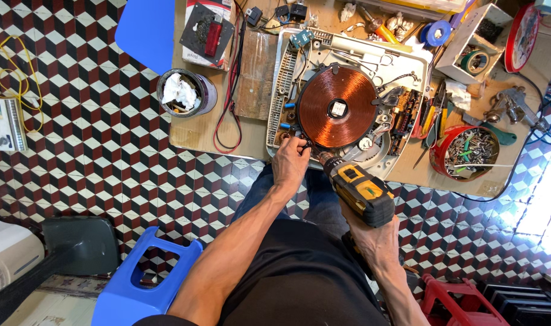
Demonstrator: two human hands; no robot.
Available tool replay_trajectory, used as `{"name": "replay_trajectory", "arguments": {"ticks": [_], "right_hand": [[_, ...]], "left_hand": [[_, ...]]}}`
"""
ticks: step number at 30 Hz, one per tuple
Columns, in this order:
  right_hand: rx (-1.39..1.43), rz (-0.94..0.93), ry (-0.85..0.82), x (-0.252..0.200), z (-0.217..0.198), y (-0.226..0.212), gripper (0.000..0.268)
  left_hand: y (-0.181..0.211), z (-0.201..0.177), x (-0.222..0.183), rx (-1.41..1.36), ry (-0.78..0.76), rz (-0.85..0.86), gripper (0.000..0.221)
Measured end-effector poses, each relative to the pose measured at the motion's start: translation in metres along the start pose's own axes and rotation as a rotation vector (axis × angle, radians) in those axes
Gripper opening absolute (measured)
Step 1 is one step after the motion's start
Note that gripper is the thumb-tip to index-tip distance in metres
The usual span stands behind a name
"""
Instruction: The person works on the internal components of a disassembled appliance, using a power drill to remove and install screws on the circuit board and housing. They manipulate wires and components by hand, then place the appliance casing on a stool.
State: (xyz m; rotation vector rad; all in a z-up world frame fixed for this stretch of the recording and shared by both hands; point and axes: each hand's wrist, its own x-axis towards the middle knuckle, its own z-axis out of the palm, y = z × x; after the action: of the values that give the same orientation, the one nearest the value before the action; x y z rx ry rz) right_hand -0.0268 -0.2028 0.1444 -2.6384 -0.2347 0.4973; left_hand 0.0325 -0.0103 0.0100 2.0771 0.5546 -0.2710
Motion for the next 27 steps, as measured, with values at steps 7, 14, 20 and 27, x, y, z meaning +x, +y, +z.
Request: {"name": "replay_trajectory", "arguments": {"ticks": [7,14,20,27], "right_hand": [[-0.174,-0.101,-0.067,0.003,-0.004,-0.001,0.04],[0.131,0.171,-0.188,0.023,-0.037,-0.035,0.092],[0.164,0.296,-0.202,0.043,-0.048,-0.059,0.066],[0.211,0.252,-0.096,0.051,-0.048,-0.063,0.062]], "left_hand": [[0.002,-0.001,0.0,-0.003,-0.006,-0.01,0.018],[0.007,-0.012,-0.003,-0.045,-0.017,0.057,0.016],[0.013,-0.019,-0.004,-0.092,-0.009,0.053,0.019],[-0.063,0.005,-0.042,-0.386,-0.135,-0.37,0.023]]}}
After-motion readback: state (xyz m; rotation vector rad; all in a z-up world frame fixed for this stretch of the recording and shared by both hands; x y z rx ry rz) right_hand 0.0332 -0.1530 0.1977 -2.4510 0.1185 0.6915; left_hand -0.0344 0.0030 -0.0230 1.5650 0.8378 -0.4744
